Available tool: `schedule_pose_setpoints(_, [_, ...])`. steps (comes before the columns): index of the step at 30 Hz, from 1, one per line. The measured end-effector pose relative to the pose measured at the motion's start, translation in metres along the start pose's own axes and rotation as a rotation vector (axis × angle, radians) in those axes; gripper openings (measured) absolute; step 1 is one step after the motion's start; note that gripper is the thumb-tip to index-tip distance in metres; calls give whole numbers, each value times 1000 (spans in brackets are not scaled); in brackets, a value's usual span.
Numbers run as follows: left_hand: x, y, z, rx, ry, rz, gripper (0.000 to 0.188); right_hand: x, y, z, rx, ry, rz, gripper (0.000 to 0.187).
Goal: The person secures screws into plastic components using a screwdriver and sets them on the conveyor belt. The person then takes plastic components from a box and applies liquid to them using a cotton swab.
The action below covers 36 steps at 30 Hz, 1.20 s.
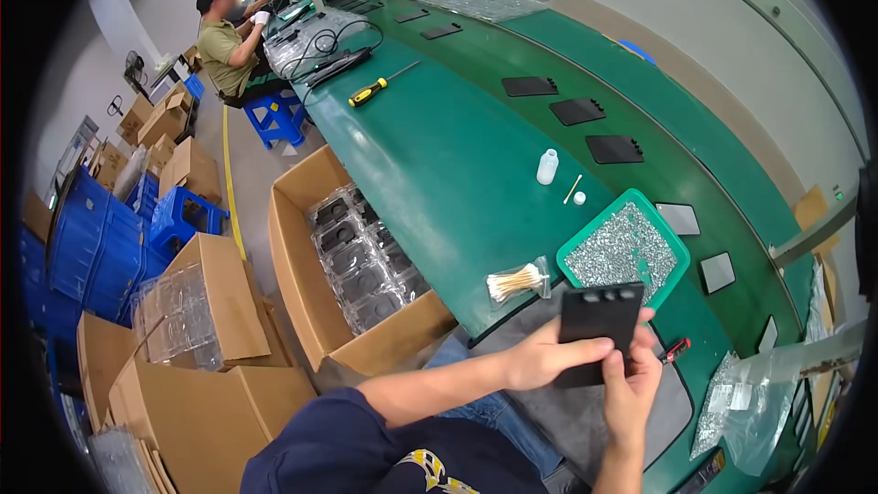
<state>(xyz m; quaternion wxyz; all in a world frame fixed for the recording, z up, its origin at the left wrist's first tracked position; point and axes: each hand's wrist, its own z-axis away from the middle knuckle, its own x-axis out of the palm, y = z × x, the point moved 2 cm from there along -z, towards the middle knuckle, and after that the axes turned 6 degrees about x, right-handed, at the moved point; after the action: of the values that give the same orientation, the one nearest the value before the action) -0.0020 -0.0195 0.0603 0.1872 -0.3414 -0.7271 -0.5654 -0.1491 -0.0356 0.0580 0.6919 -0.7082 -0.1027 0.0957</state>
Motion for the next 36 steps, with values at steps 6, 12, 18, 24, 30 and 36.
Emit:
schedule_pose_setpoints(6, [-24, -16, 32, -71, -4, -13, 49, -44, -18, -55, 2, -63, 532, 13])
schedule_pose_setpoints(12, [-18, -46, 44, -232, -97, -335, 47, -37, 31, -93, -376, -40, 909, 19])
schedule_pose_setpoints(18, [-13, -52, 41, -214, -154, -686, 46, -35, 51, -102, -297, -42, 962, 20])
schedule_pose_setpoints(24, [-17, -60, 41, -152, -213, -824, 47, -36, 57, -103, -333, -8, 975, 11])
schedule_pose_setpoints(30, [-9, -56, 41, -134, -190, -867, 45, -32, 57, -100, -335, 48, 927, 6])
schedule_pose_setpoints(36, [10, -20, 33, -202, -178, -991, 40, -50, 46, -103, -328, 60, 767, 8])
